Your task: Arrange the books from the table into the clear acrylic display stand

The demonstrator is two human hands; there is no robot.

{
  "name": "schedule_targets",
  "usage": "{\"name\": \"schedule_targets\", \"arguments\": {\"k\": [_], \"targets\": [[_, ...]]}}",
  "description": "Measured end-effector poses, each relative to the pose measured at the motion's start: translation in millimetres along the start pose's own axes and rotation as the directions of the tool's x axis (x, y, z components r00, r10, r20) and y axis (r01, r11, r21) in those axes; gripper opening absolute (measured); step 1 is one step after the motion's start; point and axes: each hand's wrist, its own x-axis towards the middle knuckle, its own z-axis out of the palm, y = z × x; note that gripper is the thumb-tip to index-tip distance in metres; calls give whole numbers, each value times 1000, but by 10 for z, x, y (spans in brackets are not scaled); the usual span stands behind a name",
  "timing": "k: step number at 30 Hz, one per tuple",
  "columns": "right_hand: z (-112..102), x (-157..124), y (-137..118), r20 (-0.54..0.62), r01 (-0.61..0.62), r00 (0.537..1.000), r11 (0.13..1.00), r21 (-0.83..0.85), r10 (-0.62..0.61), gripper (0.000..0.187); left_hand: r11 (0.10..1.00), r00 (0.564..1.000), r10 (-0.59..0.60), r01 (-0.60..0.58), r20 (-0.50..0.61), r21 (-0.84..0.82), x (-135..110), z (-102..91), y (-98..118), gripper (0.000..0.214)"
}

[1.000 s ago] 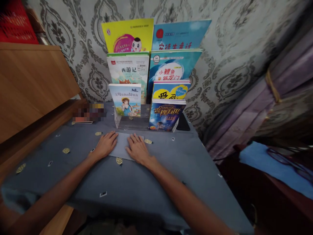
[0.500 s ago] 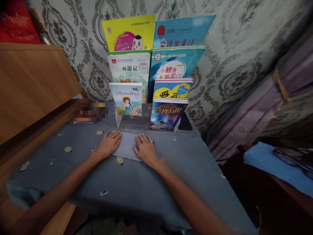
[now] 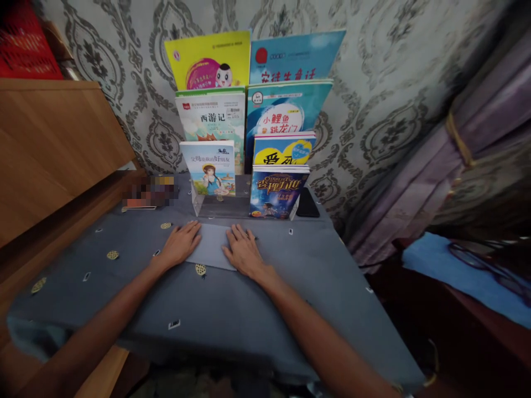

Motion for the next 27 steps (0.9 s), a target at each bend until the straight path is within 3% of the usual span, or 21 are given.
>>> {"name": "schedule_targets", "arguments": {"k": [10, 18, 24, 27], "targets": [[-111, -8, -65, 38, -24, 999, 1000, -6, 24, 48, 998, 999, -46, 46, 14, 51, -194, -42, -89, 46], [-207, -33, -147, 63, -48, 997, 998, -42, 51, 45, 990, 990, 142, -142, 26, 7, -628, 46, -148, 60], [-361, -166, -333, 68, -110, 990, 972, -209, 126, 40, 978, 973, 201, -194, 114, -71, -506, -28, -311, 53], [-442, -328, -407, 76, -131, 984, 951, -280, 158, 37, 976, 975, 210, -204, 72, -73, -388, -70, -321, 45]]}}
